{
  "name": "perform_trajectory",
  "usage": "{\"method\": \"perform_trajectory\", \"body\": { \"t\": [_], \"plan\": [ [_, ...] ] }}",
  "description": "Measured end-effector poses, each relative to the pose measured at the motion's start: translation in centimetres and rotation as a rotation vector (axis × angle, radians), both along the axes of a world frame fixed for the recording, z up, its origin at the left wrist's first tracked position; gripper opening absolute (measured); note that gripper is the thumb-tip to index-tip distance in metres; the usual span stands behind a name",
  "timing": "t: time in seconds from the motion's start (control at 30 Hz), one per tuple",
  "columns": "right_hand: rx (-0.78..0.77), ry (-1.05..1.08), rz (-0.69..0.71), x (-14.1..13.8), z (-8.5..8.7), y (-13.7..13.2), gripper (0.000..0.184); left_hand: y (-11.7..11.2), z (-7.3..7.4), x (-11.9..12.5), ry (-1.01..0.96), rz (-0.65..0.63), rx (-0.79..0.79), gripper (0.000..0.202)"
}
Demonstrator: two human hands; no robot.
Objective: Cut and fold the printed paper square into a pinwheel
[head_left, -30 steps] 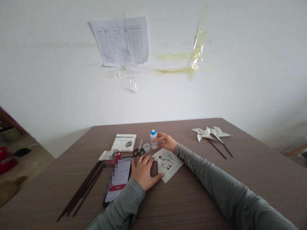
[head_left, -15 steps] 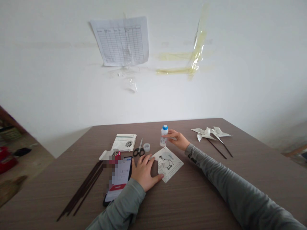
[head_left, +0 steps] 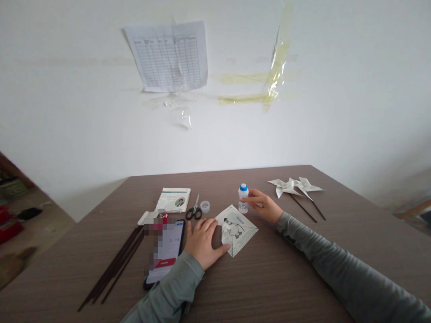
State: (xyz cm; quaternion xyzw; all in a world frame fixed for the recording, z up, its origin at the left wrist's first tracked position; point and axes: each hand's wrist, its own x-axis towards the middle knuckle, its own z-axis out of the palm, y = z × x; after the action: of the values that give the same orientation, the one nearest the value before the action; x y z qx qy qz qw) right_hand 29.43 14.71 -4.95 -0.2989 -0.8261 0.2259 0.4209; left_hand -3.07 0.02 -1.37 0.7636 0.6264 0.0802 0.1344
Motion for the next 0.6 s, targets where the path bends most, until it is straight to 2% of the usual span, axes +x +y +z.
{"method": "perform_trajectory", "body": {
  "t": [0.13,0.3,0.4,0.6],
  "plan": [
    [0.002,-0.05,-0.044,0.1,0.2,-0.8,0.045,0.0,0.1,-0.1,0.008,0.0,0.018,0.077],
    [0.098,-0.166,-0.073,0.6,-0.1,-1.2,0.064,-0.2,0.6,0.1,-0.002,0.015,-0.007,0.081],
    [0.147,-0.21,-0.107,0.7,-0.6,-1.1,0.069,-0.1,0.3,0.0,-0.011,0.002,0.011,0.08],
    [0.176,-0.158,-0.201,0.6,-1.5,-1.0,0.068,0.2,-0.9,-0.5,-0.01,-0.02,0.026,0.079]
  ]
}}
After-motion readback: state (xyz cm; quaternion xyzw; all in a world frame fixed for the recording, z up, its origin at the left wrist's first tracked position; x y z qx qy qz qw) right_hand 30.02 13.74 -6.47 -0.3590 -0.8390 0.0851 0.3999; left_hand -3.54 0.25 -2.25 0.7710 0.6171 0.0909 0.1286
